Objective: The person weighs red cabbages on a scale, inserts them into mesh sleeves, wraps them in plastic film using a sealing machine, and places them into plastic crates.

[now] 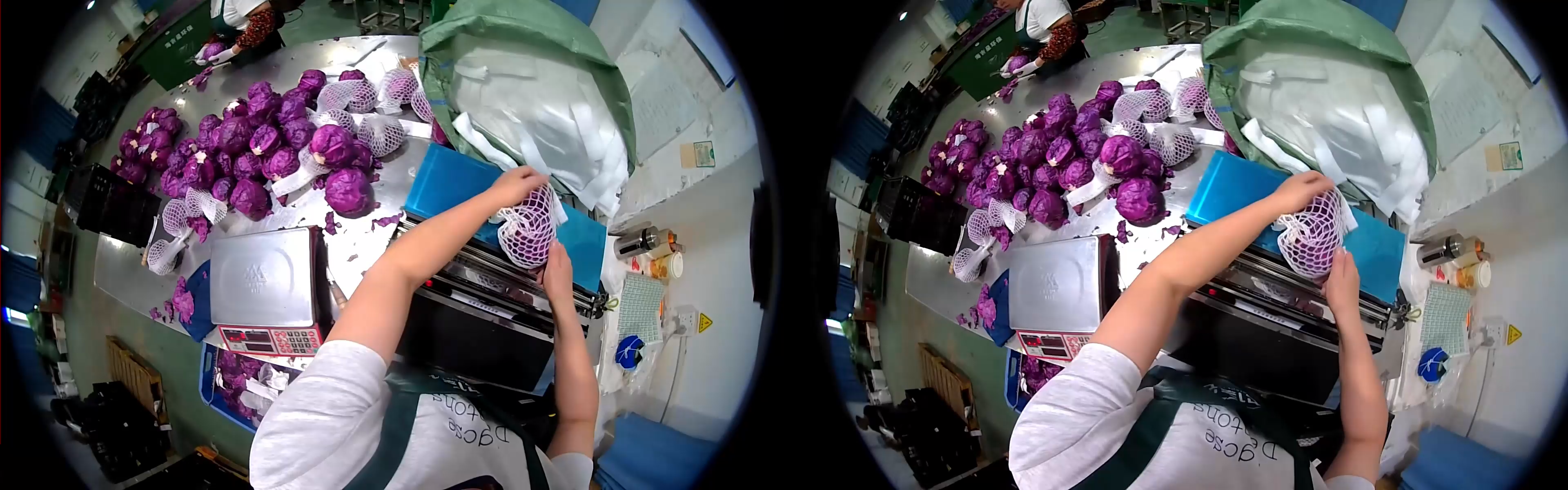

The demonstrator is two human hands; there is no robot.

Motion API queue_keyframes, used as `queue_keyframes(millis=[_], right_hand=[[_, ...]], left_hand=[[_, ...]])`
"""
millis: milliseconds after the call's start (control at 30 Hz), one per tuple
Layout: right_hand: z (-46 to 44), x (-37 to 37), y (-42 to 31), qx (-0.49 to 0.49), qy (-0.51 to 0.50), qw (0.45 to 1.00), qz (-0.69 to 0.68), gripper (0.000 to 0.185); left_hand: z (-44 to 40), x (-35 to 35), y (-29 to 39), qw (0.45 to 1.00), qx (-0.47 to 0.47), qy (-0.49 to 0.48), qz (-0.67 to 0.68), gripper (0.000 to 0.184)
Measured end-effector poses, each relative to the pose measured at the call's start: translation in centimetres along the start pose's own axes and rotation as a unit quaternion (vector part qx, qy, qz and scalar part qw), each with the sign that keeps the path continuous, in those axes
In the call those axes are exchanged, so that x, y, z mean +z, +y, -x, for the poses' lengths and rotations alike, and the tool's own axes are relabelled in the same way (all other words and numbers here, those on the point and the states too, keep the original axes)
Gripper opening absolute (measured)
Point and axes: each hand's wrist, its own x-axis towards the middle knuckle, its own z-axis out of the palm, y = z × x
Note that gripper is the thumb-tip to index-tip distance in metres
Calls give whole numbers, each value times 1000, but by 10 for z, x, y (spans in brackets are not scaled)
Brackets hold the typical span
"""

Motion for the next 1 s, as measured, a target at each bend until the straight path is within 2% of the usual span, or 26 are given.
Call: queue_keyframes(millis=[33,100,133,167,200,233,267,300,333,367,400,433,500,567,633,700,767,833,867,900,933,967,1000], right_hand=[[-4,-8,0,5,-32,999,0,42],[-3,-29,-4,28,-81,996,-6,41],[2,-39,-7,27,-92,995,14,40],[14,-47,-10,1,-65,998,11,32],[19,-61,-7,-80,-66,993,59,27],[27,-72,-4,-158,-69,979,107,23],[34,-84,-11,-236,-71,952,182,17],[32,-98,-7,-357,-97,896,246,18],[29,-108,-2,-404,-132,859,285,20],[25,-114,1,-450,-167,816,322,24],[20,-116,-1,-475,-211,780,348,30],[12,-114,6,-488,-243,758,359,32],[0,-102,23,-500,-286,740,348,32],[-4,-96,25,-531,-264,723,355,26],[8,-96,29,-467,-234,769,370,16],[27,-94,32,-389,-198,861,263,9],[53,-106,36,-341,-225,876,257,9],[86,-128,4,-232,-289,901,226,12],[96,-142,-22,-200,-330,906,175,13],[102,-156,-49,-166,-369,906,124,15],[104,-170,-75,-185,-324,928,11,16],[103,-178,-89,-195,-277,935,-103,19],[78,-190,-83,-318,-213,900,-206,19]], left_hand=[[3,1,-7,999,-19,27,26,44],[15,-5,-13,995,7,93,-25,46],[6,-23,-55,962,139,82,-219,46],[27,-40,-27,973,78,101,-190,46],[50,-51,13,977,41,129,-163,37],[65,-68,19,965,103,131,-204,24],[85,-82,41,938,162,64,-298,21],[106,-90,63,895,219,-1,-387,20],[121,-95,76,843,262,-119,-454,23],[132,-97,82,771,300,-232,-511,26],[140,-99,80,691,320,-335,-555,39],[144,-99,66,651,338,-375,-567,51],[150,-93,46,591,298,-402,-633,55],[140,-93,38,611,353,-385,-595,52],[148,-103,28,679,313,-377,-547,41],[168,-105,24,780,282,-313,-463,26],[195,-94,33,827,226,-246,-452,18],[223,-94,77,904,164,-231,-320,15],[229,-96,94,911,147,-248,-295,13],[231,-94,136,951,-10,-266,-160,13],[228,-94,177,972,-5,-219,-80,15],[211,-96,191,976,133,-172,0,15],[196,-91,207,988,118,-66,75,19]])
